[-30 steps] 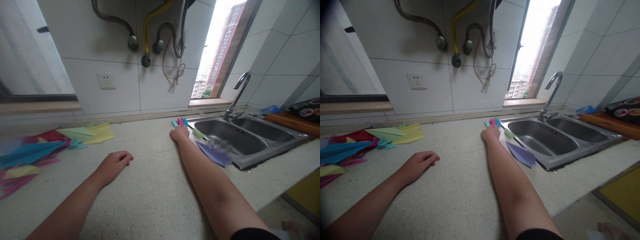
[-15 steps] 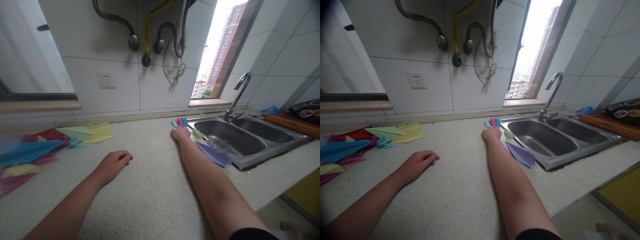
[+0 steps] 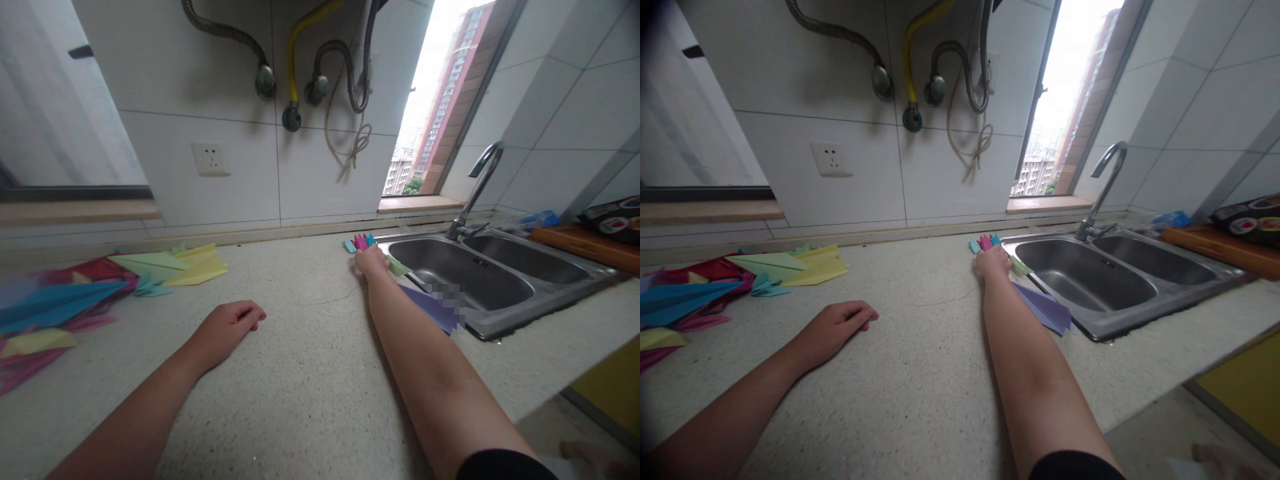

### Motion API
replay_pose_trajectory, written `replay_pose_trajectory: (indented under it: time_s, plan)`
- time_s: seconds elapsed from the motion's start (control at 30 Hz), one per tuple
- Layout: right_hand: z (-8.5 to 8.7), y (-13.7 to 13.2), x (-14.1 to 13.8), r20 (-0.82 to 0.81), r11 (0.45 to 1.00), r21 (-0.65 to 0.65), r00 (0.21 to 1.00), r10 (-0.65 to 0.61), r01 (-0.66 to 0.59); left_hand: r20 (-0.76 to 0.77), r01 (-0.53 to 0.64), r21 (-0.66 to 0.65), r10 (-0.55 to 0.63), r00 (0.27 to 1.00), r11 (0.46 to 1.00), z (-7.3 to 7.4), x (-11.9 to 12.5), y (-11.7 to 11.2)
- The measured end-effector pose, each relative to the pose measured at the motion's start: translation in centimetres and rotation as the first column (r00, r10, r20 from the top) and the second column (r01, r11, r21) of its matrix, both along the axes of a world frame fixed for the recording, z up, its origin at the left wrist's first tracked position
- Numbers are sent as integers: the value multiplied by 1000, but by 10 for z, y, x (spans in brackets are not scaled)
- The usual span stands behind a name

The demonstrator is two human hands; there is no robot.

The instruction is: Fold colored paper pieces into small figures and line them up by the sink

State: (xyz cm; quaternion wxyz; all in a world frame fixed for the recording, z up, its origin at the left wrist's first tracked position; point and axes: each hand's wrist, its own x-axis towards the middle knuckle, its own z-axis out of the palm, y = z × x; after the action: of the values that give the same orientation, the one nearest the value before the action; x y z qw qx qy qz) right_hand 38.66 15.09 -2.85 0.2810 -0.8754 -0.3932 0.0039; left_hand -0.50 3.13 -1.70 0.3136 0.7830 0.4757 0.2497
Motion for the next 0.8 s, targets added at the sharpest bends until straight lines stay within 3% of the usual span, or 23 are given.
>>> replay_pose_trajectory:
  time_s: [0.43,0.63,0.8]
  plan:
    - [5,23,25,-200,998,38,978,-50,59,-8,-18,-8,18,1000,1000,-1,1,1]
    - [3,21,21,-136,998,57,990,-21,29,-7,-11,-17,11,1000,1000,0,1,1]
    - [5,16,0,3,991,128,999,47,-47,-13,-10,-6,9,1000,1000,0,1,0]
